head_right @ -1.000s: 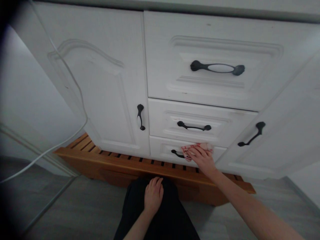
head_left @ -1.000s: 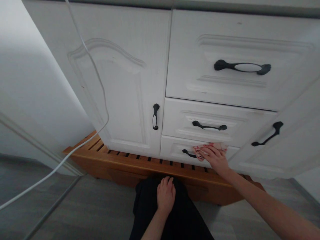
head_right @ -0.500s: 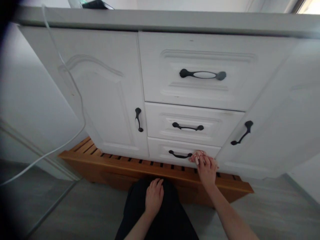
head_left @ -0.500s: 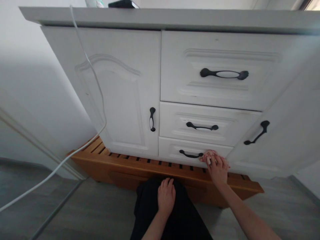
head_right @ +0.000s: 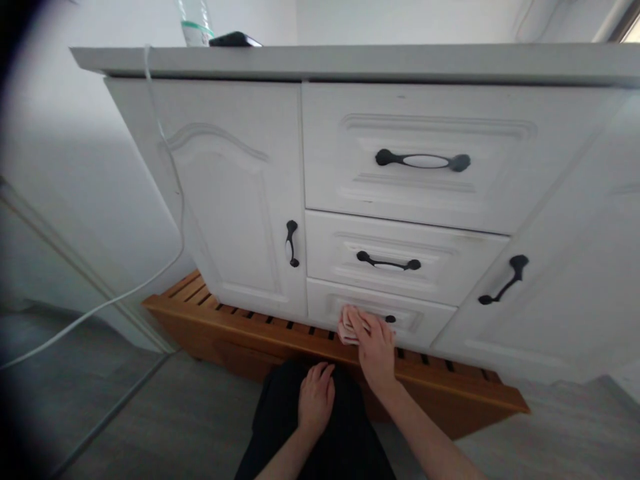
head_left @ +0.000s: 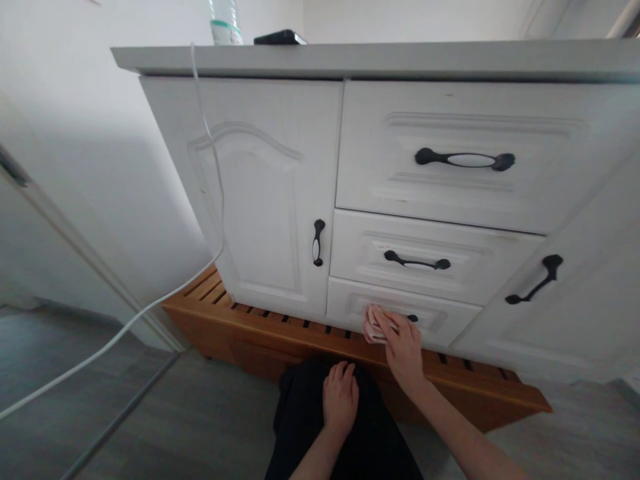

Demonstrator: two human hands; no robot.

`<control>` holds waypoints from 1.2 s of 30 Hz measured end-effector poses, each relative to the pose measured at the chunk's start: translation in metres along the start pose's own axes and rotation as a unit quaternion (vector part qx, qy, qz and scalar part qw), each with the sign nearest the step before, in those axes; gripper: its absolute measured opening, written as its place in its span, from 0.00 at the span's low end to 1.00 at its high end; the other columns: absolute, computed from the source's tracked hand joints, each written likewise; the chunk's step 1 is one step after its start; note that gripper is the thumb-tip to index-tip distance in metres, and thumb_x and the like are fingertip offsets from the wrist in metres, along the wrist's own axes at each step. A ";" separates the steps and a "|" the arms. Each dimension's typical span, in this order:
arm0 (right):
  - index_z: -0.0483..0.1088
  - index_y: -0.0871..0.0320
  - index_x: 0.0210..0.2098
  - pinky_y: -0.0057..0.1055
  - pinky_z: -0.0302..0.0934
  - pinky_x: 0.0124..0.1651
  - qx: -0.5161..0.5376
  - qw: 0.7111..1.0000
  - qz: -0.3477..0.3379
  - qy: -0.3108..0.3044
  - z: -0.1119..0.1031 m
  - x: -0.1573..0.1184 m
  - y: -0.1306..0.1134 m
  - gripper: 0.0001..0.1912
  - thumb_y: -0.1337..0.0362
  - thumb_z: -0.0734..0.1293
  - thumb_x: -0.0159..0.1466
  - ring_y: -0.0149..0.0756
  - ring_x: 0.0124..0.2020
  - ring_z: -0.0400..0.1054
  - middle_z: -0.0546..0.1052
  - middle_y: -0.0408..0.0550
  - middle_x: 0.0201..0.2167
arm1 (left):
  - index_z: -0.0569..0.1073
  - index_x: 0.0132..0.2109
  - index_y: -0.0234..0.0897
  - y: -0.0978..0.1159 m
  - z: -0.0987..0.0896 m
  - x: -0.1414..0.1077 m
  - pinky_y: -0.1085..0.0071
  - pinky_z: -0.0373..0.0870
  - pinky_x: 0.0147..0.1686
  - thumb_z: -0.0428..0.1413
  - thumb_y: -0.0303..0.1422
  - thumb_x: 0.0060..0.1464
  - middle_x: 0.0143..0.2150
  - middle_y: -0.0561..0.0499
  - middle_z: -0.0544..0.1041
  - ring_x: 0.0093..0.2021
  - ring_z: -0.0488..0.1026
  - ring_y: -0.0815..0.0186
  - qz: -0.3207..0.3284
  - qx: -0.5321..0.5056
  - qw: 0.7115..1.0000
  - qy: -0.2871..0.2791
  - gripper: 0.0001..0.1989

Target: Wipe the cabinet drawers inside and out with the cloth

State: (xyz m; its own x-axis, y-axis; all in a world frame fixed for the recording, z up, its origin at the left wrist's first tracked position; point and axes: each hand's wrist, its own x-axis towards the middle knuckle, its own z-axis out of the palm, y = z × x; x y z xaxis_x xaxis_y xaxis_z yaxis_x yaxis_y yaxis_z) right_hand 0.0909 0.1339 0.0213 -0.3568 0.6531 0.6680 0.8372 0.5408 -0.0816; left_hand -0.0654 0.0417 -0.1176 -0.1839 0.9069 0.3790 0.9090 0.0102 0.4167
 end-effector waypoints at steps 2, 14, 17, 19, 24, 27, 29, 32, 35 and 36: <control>0.56 0.41 0.72 0.51 0.53 0.65 -0.013 0.996 -0.020 0.091 0.007 0.046 -0.027 0.35 0.72 0.61 0.68 0.50 0.61 0.61 0.71 0.51 0.61 | 0.76 0.55 0.44 0.000 0.001 0.000 0.62 0.74 0.52 0.49 0.25 0.63 0.53 0.50 0.78 0.54 0.74 0.61 0.000 0.000 1.000 -0.005 0.19; 0.40 0.42 0.76 0.35 0.62 0.58 0.043 0.975 -0.207 -0.064 0.119 0.057 -0.046 0.39 0.72 0.57 0.71 0.36 0.68 0.60 0.64 0.38 0.70 | 0.75 0.58 0.44 -0.017 -0.004 0.003 0.62 0.73 0.54 0.48 0.25 0.64 0.55 0.49 0.77 0.56 0.73 0.61 -0.006 -0.007 0.999 -0.040 0.20; 0.43 0.45 0.75 0.35 0.66 0.54 0.044 0.969 -0.227 -0.090 0.135 0.037 -0.044 0.37 0.72 0.57 0.71 0.36 0.66 0.63 0.66 0.39 0.69 | 0.75 0.58 0.43 -0.016 -0.004 0.006 0.62 0.72 0.54 0.48 0.25 0.64 0.55 0.49 0.77 0.56 0.73 0.61 -0.005 -0.010 0.999 -0.049 0.20; 0.46 0.48 0.75 0.35 0.67 0.52 0.042 0.965 -0.237 -0.103 0.143 0.030 -0.043 0.35 0.72 0.58 0.71 0.35 0.66 0.64 0.68 0.40 0.68 | 0.75 0.57 0.43 -0.014 -0.004 0.008 0.62 0.72 0.54 0.48 0.25 0.64 0.55 0.48 0.77 0.56 0.73 0.60 -0.004 -0.011 0.999 -0.053 0.20; 0.48 0.48 0.74 0.31 0.65 0.54 0.042 0.952 -0.268 -0.139 0.139 0.021 -0.021 0.34 0.73 0.57 0.72 0.30 0.68 0.60 0.66 0.38 0.70 | 0.75 0.57 0.41 -0.010 -0.006 0.010 0.61 0.72 0.54 0.47 0.25 0.65 0.55 0.47 0.77 0.55 0.72 0.60 0.000 -0.009 0.998 -0.060 0.19; 0.45 0.45 0.75 0.30 0.65 0.52 0.039 0.956 -0.255 -0.143 0.119 0.007 0.009 0.40 0.77 0.56 0.69 0.30 0.68 0.61 0.64 0.36 0.71 | 0.75 0.57 0.41 -0.012 -0.006 0.009 0.61 0.71 0.54 0.46 0.25 0.65 0.55 0.47 0.77 0.56 0.73 0.60 0.004 -0.002 0.998 -0.058 0.20; 0.43 0.42 0.75 0.31 0.64 0.51 0.025 0.961 -0.233 -0.144 0.103 -0.007 0.035 0.42 0.79 0.57 0.67 0.32 0.67 0.62 0.63 0.36 0.71 | 0.75 0.57 0.42 -0.015 -0.006 0.007 0.61 0.71 0.54 0.46 0.25 0.65 0.55 0.47 0.77 0.56 0.73 0.60 0.008 0.001 0.998 -0.057 0.20; 0.44 0.39 0.75 0.33 0.64 0.52 -0.004 0.966 -0.204 -0.159 0.076 -0.032 0.081 0.44 0.78 0.58 0.66 0.35 0.65 0.65 0.63 0.34 0.71 | 0.75 0.58 0.42 -0.017 -0.005 0.005 0.60 0.72 0.54 0.46 0.26 0.66 0.56 0.47 0.77 0.56 0.73 0.60 0.013 -0.001 0.998 -0.054 0.20; 0.47 0.36 0.74 0.34 0.64 0.52 -0.038 0.969 -0.177 -0.167 0.048 -0.055 0.123 0.45 0.79 0.60 0.65 0.36 0.63 0.67 0.65 0.34 0.69 | 0.75 0.58 0.41 -0.017 -0.002 0.005 0.60 0.72 0.55 0.45 0.26 0.66 0.56 0.47 0.77 0.56 0.73 0.60 0.018 -0.004 0.999 -0.050 0.20; 0.48 0.36 0.73 0.35 0.64 0.52 -0.050 0.970 -0.167 -0.168 0.039 -0.062 0.135 0.45 0.79 0.60 0.65 0.37 0.64 0.66 0.65 0.34 0.69 | 0.75 0.58 0.41 -0.017 -0.001 0.004 0.60 0.72 0.55 0.44 0.26 0.66 0.55 0.47 0.77 0.56 0.73 0.60 0.020 -0.005 0.999 -0.049 0.20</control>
State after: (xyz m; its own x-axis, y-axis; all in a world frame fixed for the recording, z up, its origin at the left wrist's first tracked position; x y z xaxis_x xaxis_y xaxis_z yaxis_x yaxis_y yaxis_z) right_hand 0.2100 0.1873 -0.0602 -0.7164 0.5953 0.3639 0.6814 0.7090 0.1816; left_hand -0.0819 0.0450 -0.1221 -0.1101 0.9432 0.3135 0.9107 -0.0306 0.4119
